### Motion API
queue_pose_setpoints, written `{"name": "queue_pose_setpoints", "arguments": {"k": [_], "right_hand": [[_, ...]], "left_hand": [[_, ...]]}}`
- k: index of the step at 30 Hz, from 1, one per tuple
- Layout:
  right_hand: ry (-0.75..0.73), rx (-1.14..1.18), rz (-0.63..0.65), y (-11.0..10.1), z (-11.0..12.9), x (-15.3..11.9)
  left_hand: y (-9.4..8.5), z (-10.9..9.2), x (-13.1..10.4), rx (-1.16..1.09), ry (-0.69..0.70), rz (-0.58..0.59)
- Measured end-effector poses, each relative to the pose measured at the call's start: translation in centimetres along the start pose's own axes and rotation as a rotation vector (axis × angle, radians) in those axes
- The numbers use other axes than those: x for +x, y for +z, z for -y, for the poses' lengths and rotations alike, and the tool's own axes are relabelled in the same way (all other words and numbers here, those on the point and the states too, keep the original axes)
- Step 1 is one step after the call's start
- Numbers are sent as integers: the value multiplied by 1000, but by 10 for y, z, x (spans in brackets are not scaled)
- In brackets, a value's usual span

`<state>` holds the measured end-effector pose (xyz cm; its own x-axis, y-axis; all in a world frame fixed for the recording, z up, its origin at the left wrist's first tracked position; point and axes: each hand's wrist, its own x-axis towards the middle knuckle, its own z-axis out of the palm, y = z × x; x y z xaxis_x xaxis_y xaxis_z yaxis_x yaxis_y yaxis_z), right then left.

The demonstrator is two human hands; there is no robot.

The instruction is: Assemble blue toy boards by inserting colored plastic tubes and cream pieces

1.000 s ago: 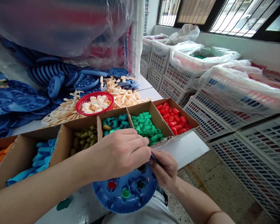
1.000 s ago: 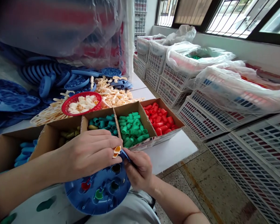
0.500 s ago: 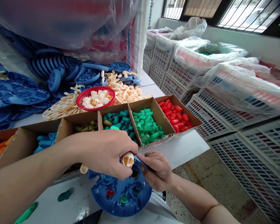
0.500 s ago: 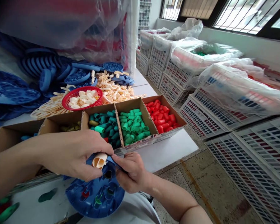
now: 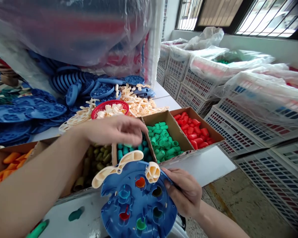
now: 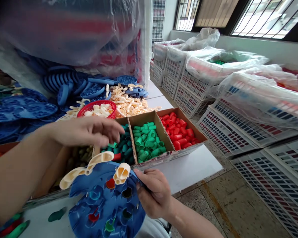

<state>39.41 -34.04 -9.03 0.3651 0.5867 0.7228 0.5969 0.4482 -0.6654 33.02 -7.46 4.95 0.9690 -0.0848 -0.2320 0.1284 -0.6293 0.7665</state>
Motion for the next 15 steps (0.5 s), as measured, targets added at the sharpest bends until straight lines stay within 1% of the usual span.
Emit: {"name": "queue_pose_setpoints", "arguments": {"k": [1,2,3,5,6,8,11,15], "right_hand": [[3,3,-9,-1,1,0],[5,4,-10,-1,2,0],[12,4,-10,-2,3,-1],[24,-1,-12,-2,3,-3],[24,-9,-19,-3,3,-4],[18,-33,-50,-3,2,-6],[11,-34,-73,-3,2,-6],[2,-50,-93,-4,3,-5]], "left_hand": [[-16,17,5,74,-69,-194],[-31,35,10,191,-193,-399],[-44,52,16,248,-262,-491],[-60,82,28,292,-328,-529],[-63,93,32,293,-333,-507],[-63,106,38,289,-324,-461],[-59,112,40,286,-293,-431],[-57,112,36,294,-280,-465]]}}
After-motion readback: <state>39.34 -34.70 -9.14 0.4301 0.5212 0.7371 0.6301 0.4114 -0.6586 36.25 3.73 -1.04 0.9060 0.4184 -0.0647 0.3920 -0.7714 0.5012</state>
